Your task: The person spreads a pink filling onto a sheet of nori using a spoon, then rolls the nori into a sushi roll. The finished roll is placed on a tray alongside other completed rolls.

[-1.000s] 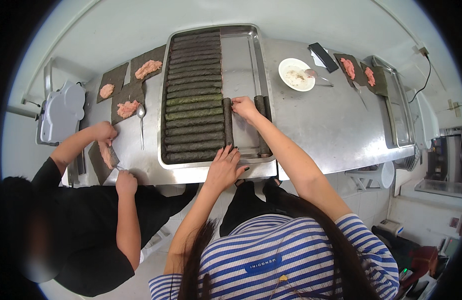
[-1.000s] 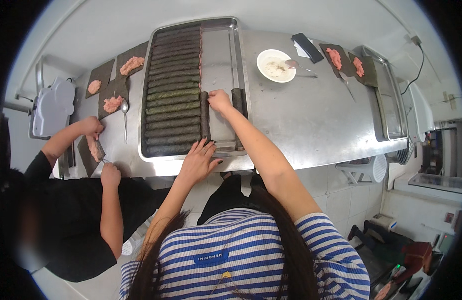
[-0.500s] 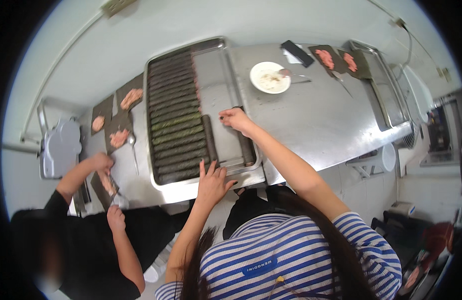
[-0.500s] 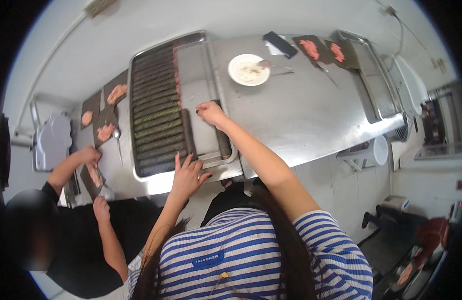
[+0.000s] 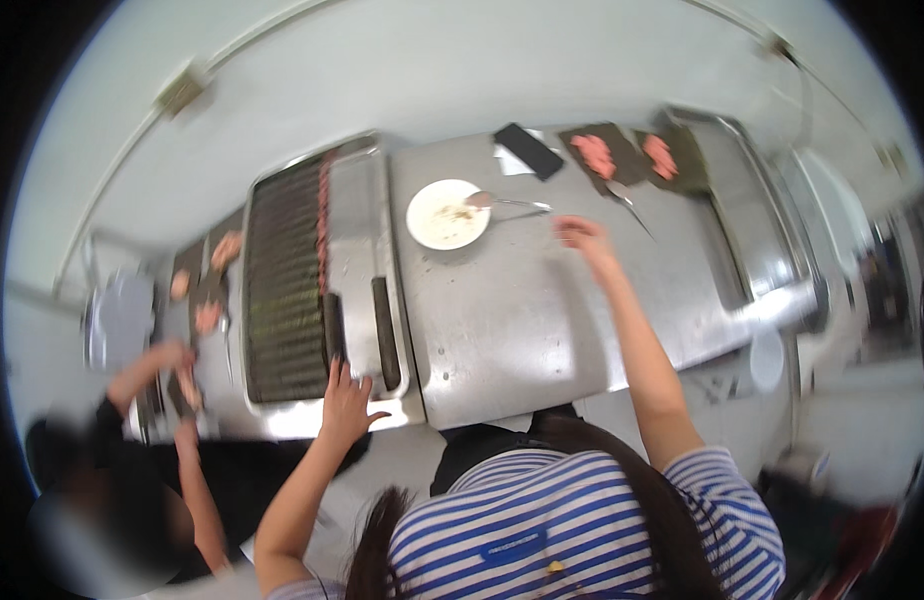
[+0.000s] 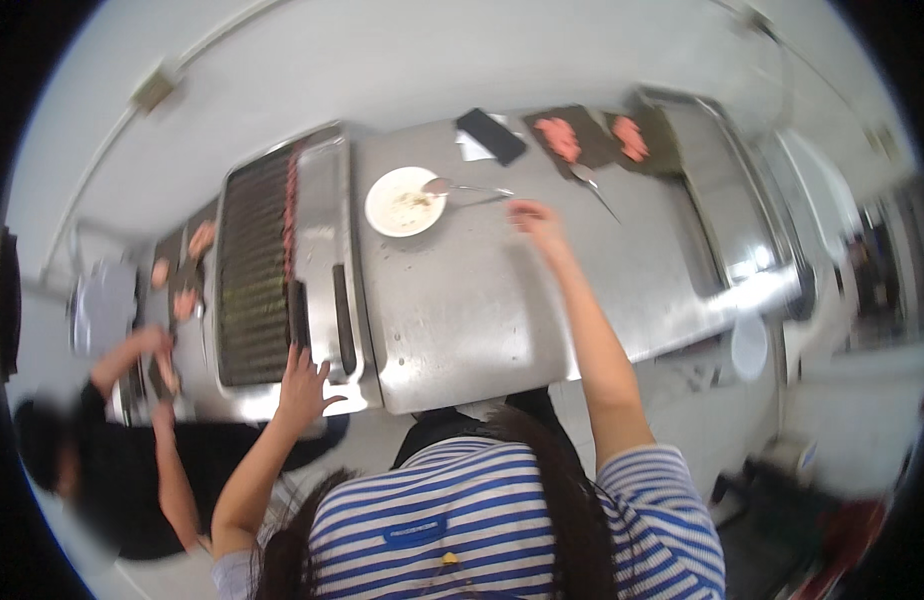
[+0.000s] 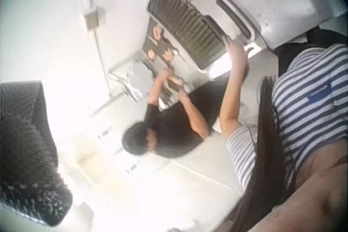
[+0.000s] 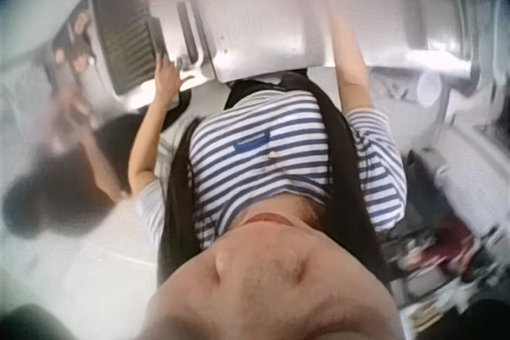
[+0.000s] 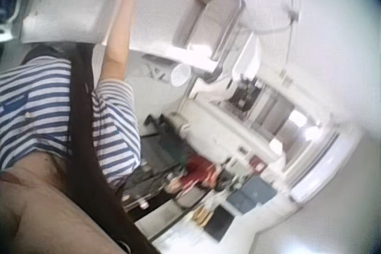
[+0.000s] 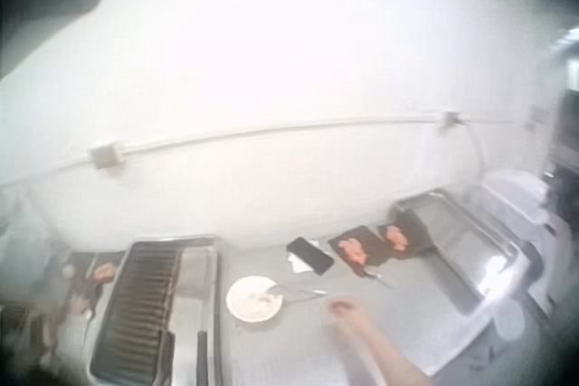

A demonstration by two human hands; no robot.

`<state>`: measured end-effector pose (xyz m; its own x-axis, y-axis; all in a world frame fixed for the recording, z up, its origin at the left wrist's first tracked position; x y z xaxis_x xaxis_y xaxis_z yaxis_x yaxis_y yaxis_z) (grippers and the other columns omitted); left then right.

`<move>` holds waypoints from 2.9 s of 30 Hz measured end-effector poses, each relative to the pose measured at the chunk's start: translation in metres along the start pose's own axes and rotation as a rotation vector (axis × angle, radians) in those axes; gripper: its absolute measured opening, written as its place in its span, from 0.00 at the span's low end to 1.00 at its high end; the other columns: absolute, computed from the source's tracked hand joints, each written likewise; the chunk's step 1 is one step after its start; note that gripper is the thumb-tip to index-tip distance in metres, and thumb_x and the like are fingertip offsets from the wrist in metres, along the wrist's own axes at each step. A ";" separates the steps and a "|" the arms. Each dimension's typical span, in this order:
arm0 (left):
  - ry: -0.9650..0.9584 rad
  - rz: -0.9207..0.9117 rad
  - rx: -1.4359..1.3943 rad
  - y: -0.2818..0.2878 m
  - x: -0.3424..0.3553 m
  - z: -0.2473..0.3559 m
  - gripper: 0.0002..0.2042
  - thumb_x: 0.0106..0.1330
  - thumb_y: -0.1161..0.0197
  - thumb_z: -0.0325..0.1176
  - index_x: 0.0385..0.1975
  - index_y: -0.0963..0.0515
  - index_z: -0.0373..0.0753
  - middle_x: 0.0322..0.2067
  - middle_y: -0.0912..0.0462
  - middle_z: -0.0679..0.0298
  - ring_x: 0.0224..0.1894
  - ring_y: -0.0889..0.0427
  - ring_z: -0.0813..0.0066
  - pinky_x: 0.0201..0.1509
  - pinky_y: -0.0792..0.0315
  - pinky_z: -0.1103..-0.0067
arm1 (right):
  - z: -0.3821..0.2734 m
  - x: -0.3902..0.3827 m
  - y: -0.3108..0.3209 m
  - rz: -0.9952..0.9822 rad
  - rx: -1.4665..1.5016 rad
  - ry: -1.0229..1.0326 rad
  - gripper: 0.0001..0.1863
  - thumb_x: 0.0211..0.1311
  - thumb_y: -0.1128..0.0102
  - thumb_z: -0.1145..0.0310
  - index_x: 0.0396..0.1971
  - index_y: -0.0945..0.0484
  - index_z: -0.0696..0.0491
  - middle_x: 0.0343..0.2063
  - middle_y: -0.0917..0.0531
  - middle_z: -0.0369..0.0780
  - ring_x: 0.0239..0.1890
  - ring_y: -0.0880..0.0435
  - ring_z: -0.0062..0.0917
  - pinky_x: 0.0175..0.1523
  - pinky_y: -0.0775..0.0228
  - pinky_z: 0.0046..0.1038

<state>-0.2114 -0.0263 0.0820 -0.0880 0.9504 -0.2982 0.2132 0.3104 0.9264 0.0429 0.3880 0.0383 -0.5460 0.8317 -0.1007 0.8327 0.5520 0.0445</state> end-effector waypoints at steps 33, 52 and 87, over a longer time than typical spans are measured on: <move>0.549 0.427 -0.805 0.056 0.015 0.109 0.14 0.58 0.37 0.33 0.44 0.27 0.42 0.49 0.23 0.61 0.52 0.25 0.60 0.57 0.33 0.63 | 0.092 0.080 0.207 0.631 -0.866 0.100 0.08 0.52 0.45 0.78 0.34 0.24 0.58 0.30 0.19 0.43 0.32 0.20 0.32 0.41 0.29 0.32; 1.078 0.163 -0.374 -0.031 -0.010 -0.039 0.22 0.42 0.25 0.40 0.34 0.27 0.42 0.34 0.21 0.62 0.42 0.22 0.63 0.44 0.31 0.66 | 0.057 -0.059 -0.422 -0.415 -0.053 -0.389 0.08 0.61 0.60 0.78 0.34 0.29 0.54 0.28 0.28 0.36 0.26 0.29 0.19 0.26 0.36 0.20; 0.998 -0.007 -0.470 0.015 -0.014 -0.048 0.18 0.51 0.33 0.31 0.40 0.33 0.41 0.42 0.24 0.57 0.43 0.20 0.60 0.46 0.33 0.66 | 0.049 -0.032 -0.412 -0.262 0.154 -0.451 0.06 0.57 0.55 0.77 0.32 0.27 0.55 0.25 0.23 0.38 0.25 0.24 0.24 0.30 0.31 0.25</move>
<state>-0.2542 -0.0359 0.1110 -0.8790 0.4413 -0.1803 -0.1630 0.0772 0.9836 -0.2784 0.1310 -0.0253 -0.6716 0.5404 -0.5069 0.6962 0.6945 -0.1820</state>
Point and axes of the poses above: each hand's wrist, its own x-axis towards the middle knuckle, its own y-axis out of the back of the hand, z = x × y, the point moved 4 cm from there along x, towards the middle knuckle
